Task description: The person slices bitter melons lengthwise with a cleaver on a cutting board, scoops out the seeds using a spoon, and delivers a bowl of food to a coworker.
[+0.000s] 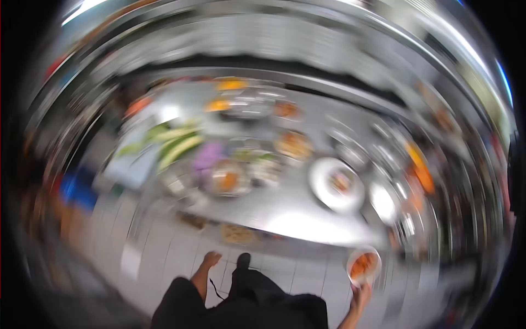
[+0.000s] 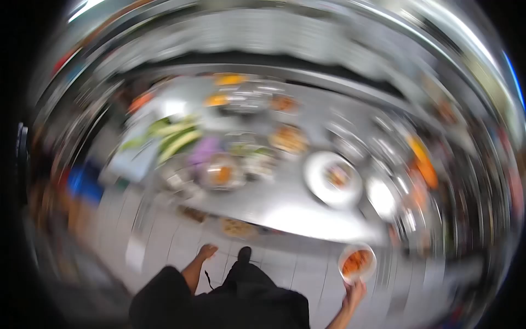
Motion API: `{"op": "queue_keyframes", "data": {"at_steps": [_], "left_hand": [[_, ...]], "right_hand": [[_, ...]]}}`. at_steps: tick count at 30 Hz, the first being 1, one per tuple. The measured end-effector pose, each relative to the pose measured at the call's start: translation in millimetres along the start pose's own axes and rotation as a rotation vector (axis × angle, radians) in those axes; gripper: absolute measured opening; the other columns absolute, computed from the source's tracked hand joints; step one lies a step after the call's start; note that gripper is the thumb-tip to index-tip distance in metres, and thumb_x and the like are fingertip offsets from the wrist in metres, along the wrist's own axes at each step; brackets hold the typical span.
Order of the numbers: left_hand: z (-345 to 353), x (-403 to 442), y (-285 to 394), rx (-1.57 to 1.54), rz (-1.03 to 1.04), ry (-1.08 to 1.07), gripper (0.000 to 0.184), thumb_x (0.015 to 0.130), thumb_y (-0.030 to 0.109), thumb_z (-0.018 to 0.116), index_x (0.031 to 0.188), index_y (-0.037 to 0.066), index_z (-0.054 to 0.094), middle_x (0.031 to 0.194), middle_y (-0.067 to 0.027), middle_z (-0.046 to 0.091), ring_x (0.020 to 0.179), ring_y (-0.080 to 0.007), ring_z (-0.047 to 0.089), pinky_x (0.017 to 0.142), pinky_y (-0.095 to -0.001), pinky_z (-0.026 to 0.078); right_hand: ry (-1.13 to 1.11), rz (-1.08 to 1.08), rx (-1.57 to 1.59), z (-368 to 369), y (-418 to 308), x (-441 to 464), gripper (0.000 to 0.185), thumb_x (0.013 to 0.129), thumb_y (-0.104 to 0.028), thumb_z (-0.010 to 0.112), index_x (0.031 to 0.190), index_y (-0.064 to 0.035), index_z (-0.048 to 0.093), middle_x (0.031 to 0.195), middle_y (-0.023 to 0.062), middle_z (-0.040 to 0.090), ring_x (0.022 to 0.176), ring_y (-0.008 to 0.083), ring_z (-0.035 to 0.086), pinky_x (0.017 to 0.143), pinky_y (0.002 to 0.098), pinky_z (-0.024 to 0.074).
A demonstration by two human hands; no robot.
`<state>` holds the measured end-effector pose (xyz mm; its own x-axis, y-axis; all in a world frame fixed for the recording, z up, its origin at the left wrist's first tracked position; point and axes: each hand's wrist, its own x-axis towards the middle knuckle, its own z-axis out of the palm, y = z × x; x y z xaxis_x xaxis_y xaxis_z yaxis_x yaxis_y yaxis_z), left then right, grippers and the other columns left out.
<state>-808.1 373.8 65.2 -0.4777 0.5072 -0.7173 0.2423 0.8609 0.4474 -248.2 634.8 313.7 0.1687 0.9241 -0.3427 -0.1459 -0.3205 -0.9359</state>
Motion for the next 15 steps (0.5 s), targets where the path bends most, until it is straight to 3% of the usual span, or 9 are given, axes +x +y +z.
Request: {"op": "queue_keyframes", "data": {"at_steps": [1,2,4,5,6,7,11,12,15], "left_hand": [[18,-30,31,-0.133,0.011,0.035,0.033,0.084,0.034,0.051,0.093,0.008,0.069,0.086,-0.0167,0.068,0.076,-0.0300,0.067,0.069,-0.0428,0.054],[20,2,32,0.545,0.288,-0.326,0.031,0.090,0.036,0.048,0.094,0.010,0.064,0.068,-0.0055,0.060,0.054,-0.0195,0.059,0.043,-0.0323,0.047],[69,-5,70,-0.806,0.102,-0.918,0.040,0.095,0.039,0.036,0.103,0.008,0.060,0.066,-0.0052,0.057,0.053,-0.0238,0.057,0.049,-0.0391,0.050],[129,18,71,-0.132,-0.273,-0.492,0.028,0.090,0.030,0.052,0.105,0.010,0.064,0.080,-0.0083,0.063,0.067,-0.0240,0.060,0.058,-0.0463,0.054],[159,2,96,0.042,0.066,-0.402,0.029,0.091,0.030,0.053,0.109,0.010,0.065,0.079,-0.0072,0.061,0.067,-0.0233,0.060,0.051,-0.0452,0.052],[202,7,113,-0.013,-0.002,-0.473,0.029,0.090,0.029,0.054,0.108,0.009,0.064,0.079,-0.0069,0.061,0.067,-0.0219,0.060,0.053,-0.0407,0.051],[322,2,237,0.097,0.359,-0.961,0.027,0.091,0.028,0.053,0.110,0.010,0.062,0.091,-0.0079,0.063,0.073,-0.0226,0.062,0.056,-0.0374,0.050],[328,14,260,-0.052,0.201,-1.071,0.028,0.092,0.029,0.052,0.114,0.012,0.059,0.095,-0.0079,0.062,0.075,-0.0214,0.063,0.056,-0.0362,0.050],[393,-9,337,0.240,0.431,-0.850,0.030,0.095,0.034,0.046,0.115,0.015,0.057,0.093,-0.0056,0.062,0.076,-0.0195,0.064,0.055,-0.0346,0.049]], "right_hand": [[0.100,0.032,0.047,-19,1,-30,0.028,0.088,-0.015,0.053,0.109,0.0024,0.059,0.099,0.0113,0.064,0.085,0.0192,0.066,0.069,0.0303,0.0569],[0.148,0.077,0.066,-58,24,-47,0.027,0.087,-0.012,0.053,0.107,0.0046,0.059,0.091,0.0111,0.065,0.075,0.0186,0.067,0.062,0.0288,0.0590],[0.290,0.107,0.166,-105,39,-84,0.023,0.085,-0.008,0.054,0.101,0.0080,0.058,0.087,0.0145,0.064,0.070,0.0205,0.067,0.061,0.0312,0.0611],[0.351,0.106,0.179,-126,52,-96,0.016,0.084,-0.005,0.055,0.094,0.0078,0.056,0.083,0.0139,0.063,0.069,0.0218,0.067,0.060,0.0331,0.0618],[0.453,0.141,0.233,-143,56,-113,0.010,0.083,-0.002,0.056,0.087,0.0058,0.054,0.080,0.0128,0.062,0.067,0.0220,0.066,0.059,0.0342,0.0622],[0.574,0.118,0.291,-164,63,-127,0.010,0.083,-0.002,0.056,0.087,0.0058,0.054,0.080,0.0128,0.062,0.067,0.0220,0.066,0.059,0.0342,0.0622],[0.740,0.152,0.345,-252,83,-143,0.008,0.082,-0.002,0.059,0.081,0.0020,0.052,0.077,0.0127,0.060,0.065,0.0210,0.065,0.058,0.0340,0.0624],[0.806,0.112,0.370,-248,80,-149,0.008,0.082,-0.001,0.059,0.080,0.0015,0.052,0.077,0.0122,0.060,0.066,0.0211,0.065,0.058,0.0338,0.0624],[0.910,0.060,0.453,-324,96,-142,0.008,0.081,0.000,0.059,0.079,0.0009,0.051,0.079,0.0119,0.059,0.067,0.0217,0.066,0.058,0.0343,0.0624]]}}
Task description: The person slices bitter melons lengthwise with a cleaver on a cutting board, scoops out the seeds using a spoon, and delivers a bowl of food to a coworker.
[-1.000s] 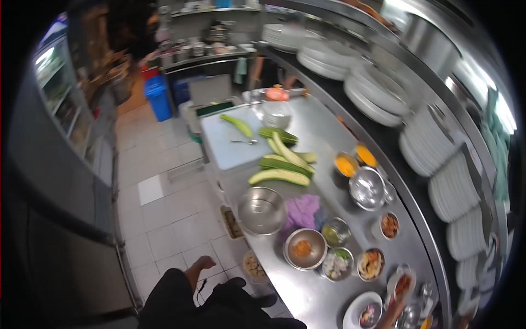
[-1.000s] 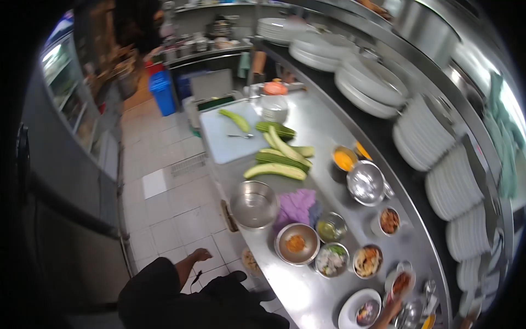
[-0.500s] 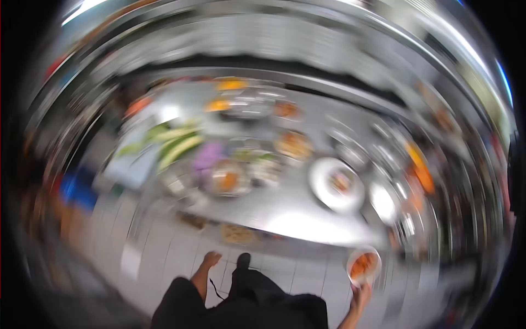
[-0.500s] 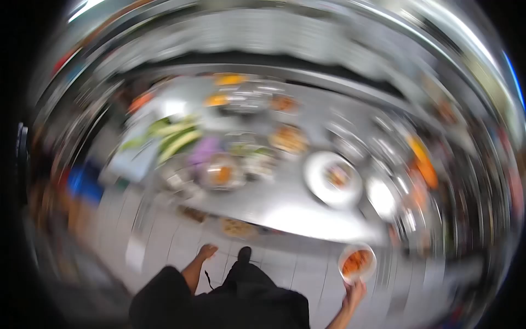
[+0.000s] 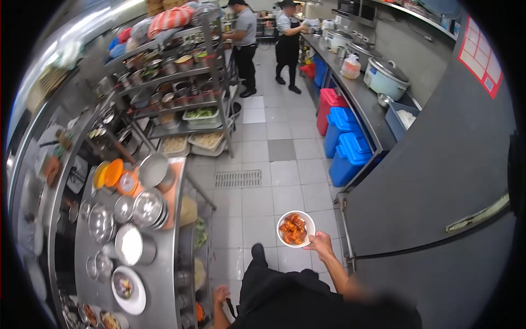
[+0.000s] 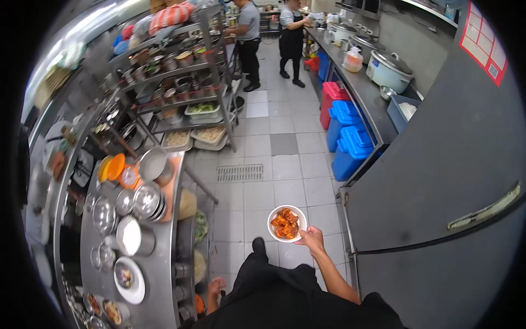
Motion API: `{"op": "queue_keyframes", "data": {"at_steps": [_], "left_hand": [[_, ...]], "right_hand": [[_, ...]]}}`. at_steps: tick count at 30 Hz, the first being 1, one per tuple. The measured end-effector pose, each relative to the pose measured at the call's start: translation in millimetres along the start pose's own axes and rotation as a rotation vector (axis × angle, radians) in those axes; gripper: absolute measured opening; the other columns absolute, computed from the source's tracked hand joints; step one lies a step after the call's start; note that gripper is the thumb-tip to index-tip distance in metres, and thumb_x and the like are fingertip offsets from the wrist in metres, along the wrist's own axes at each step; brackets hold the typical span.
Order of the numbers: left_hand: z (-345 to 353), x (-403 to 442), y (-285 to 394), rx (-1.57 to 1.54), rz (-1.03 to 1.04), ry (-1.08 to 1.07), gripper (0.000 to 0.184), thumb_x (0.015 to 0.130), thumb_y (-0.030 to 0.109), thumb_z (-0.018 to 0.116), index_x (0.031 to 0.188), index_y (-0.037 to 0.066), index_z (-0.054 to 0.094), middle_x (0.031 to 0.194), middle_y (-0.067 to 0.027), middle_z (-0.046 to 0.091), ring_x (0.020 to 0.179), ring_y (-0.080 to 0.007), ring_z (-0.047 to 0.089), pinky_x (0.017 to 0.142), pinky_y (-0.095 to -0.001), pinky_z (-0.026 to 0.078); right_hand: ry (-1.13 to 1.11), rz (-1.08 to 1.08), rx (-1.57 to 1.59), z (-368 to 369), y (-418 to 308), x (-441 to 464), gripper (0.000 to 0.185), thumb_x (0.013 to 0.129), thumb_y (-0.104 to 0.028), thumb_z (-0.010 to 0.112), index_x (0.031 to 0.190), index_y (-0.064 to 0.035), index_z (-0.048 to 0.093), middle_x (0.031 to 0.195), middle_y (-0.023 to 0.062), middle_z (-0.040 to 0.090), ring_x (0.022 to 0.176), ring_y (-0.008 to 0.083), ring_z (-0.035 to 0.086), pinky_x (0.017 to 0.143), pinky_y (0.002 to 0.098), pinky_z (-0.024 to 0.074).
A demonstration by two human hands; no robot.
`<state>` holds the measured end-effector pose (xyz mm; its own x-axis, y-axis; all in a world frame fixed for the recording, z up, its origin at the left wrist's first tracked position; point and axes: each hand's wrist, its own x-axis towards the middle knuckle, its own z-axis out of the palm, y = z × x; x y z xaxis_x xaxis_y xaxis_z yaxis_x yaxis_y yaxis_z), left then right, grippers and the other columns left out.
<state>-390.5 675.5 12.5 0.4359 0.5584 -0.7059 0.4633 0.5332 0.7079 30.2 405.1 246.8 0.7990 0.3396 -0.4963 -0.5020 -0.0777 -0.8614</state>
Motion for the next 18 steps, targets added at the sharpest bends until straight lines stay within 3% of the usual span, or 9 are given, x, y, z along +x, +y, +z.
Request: {"op": "queue_keyframes", "data": {"at_steps": [3,6,9,11,12,14,15,16,18], "left_hand": [[15,61,91,0.180,-0.173,0.112,0.030,0.096,0.034,0.041,0.110,0.015,0.058,0.088,-0.0042,0.063,0.073,-0.0177,0.063,0.055,-0.0343,0.048],[54,133,169,0.205,-0.118,0.172,0.025,0.094,0.031,0.045,0.107,0.016,0.059,0.084,-0.0033,0.062,0.066,-0.0164,0.061,0.053,-0.0338,0.048],[120,233,252,0.243,-0.062,0.143,0.026,0.087,0.029,0.056,0.102,0.009,0.062,0.072,-0.0049,0.062,0.054,-0.0174,0.057,0.046,-0.0359,0.046],[182,313,309,0.523,0.109,0.075,0.034,0.087,0.032,0.056,0.072,0.004,0.063,0.062,-0.0099,0.060,0.052,-0.0235,0.057,0.053,-0.0408,0.048],[217,390,327,1.122,0.411,-0.120,0.037,0.090,0.034,0.052,0.073,0.004,0.065,0.063,-0.0134,0.062,0.057,-0.0274,0.060,0.059,-0.0449,0.048],[301,378,437,0.911,0.746,-0.240,0.031,0.091,0.031,0.051,0.093,0.005,0.068,0.085,-0.0136,0.068,0.076,-0.0276,0.065,0.071,-0.0419,0.051],[351,386,485,0.540,0.507,-0.371,0.026,0.091,0.025,0.057,0.106,0.005,0.065,0.093,-0.0111,0.068,0.079,-0.0207,0.065,0.071,-0.0346,0.052],[390,419,516,0.541,0.646,-0.437,0.027,0.091,0.021,0.062,0.112,0.005,0.063,0.092,-0.0083,0.068,0.081,-0.0132,0.062,0.067,-0.0285,0.051],[451,379,622,0.441,0.717,-0.572,0.032,0.091,0.029,0.062,0.113,0.005,0.062,0.091,-0.0092,0.067,0.078,-0.0138,0.062,0.070,-0.0285,0.051]], "right_hand": [[0.112,-0.026,0.120,-18,-25,58,0.006,0.081,0.001,0.057,0.082,0.0014,0.051,0.082,0.0134,0.061,0.068,0.0226,0.066,0.058,0.0352,0.0625],[0.217,-0.068,0.215,-32,-51,119,0.007,0.081,0.001,0.057,0.085,0.0010,0.051,0.083,0.0135,0.062,0.067,0.0225,0.066,0.058,0.0358,0.0623],[0.328,-0.076,0.274,-38,-92,176,0.014,0.080,0.001,0.056,0.073,-0.0029,0.045,0.077,0.0126,0.060,0.061,0.0244,0.066,0.055,0.0368,0.0625],[0.373,-0.096,0.240,-47,-113,216,0.010,0.081,-0.001,0.057,0.078,-0.0020,0.047,0.078,0.0129,0.061,0.062,0.0238,0.066,0.055,0.0354,0.0621],[0.413,-0.102,0.213,-51,-121,227,0.008,0.083,-0.003,0.057,0.083,-0.0011,0.049,0.078,0.0132,0.061,0.063,0.0231,0.066,0.056,0.0340,0.0618],[0.425,-0.121,0.226,-57,-142,252,0.009,0.083,-0.003,0.057,0.080,-0.0011,0.050,0.077,0.0141,0.061,0.063,0.0234,0.066,0.055,0.0330,0.0615],[0.474,-0.109,0.234,-58,-149,265,0.009,0.083,-0.003,0.057,0.080,-0.0009,0.049,0.077,0.0146,0.061,0.063,0.0239,0.066,0.055,0.0331,0.0615],[0.519,-0.099,0.246,-58,-154,280,0.009,0.083,-0.004,0.057,0.080,-0.0008,0.049,0.078,0.0151,0.061,0.063,0.0244,0.066,0.055,0.0333,0.0615],[0.592,-0.063,0.226,-53,-156,322,0.010,0.083,-0.004,0.057,0.081,-0.0002,0.048,0.080,0.0168,0.061,0.064,0.0255,0.066,0.055,0.0337,0.0614]]}}
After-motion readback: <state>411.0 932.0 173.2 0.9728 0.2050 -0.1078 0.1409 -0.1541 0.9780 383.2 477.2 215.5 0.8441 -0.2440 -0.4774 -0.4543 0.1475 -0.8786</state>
